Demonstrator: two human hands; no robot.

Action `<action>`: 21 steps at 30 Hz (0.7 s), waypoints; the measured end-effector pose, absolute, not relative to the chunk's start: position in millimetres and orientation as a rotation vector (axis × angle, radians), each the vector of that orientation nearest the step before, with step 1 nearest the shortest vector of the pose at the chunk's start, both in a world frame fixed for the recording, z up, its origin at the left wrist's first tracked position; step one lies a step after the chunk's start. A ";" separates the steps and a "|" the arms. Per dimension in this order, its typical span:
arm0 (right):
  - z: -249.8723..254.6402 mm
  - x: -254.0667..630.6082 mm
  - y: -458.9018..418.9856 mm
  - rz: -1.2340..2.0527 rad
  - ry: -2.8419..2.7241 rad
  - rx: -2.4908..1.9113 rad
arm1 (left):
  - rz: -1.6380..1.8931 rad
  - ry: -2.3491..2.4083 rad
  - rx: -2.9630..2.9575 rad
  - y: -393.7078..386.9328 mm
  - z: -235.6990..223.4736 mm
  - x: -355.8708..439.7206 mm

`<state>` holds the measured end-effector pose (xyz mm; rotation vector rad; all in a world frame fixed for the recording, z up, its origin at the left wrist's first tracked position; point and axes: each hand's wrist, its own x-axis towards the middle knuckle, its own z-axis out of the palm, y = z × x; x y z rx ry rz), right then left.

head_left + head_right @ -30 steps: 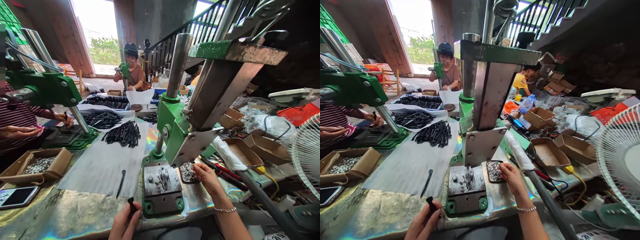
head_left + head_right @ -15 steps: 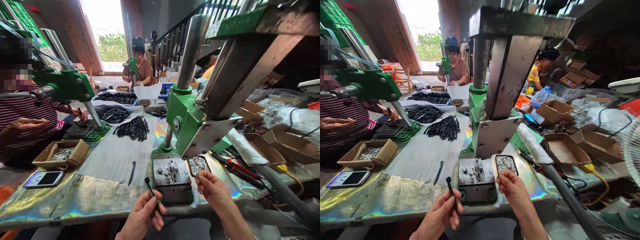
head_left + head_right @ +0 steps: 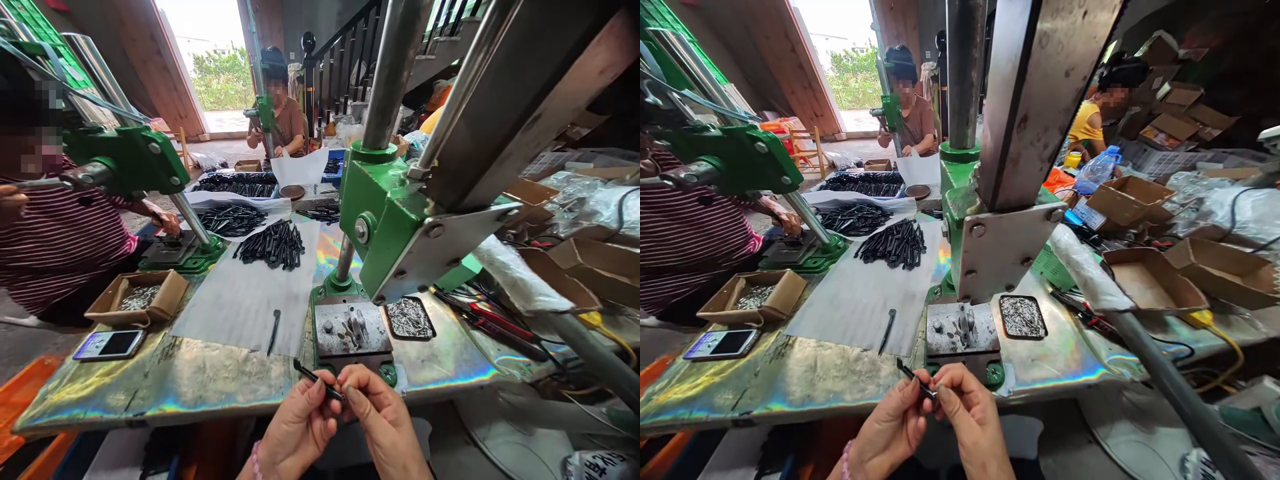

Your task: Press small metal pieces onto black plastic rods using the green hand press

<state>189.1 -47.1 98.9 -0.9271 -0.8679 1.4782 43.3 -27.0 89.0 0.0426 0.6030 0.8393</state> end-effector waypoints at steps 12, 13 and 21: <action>109.8 186.8 -43.2 1.386 -1.018 -0.983 | 0.816 0.582 -0.055 -28.7 77.0 41.7; 109.9 186.9 -42.9 1.337 -1.065 -1.012 | 0.816 0.585 -0.058 -28.7 76.1 41.8; 83.1 177.4 -48.6 0.363 -1.600 -1.186 | 0.887 0.659 -0.036 -26.5 78.9 45.5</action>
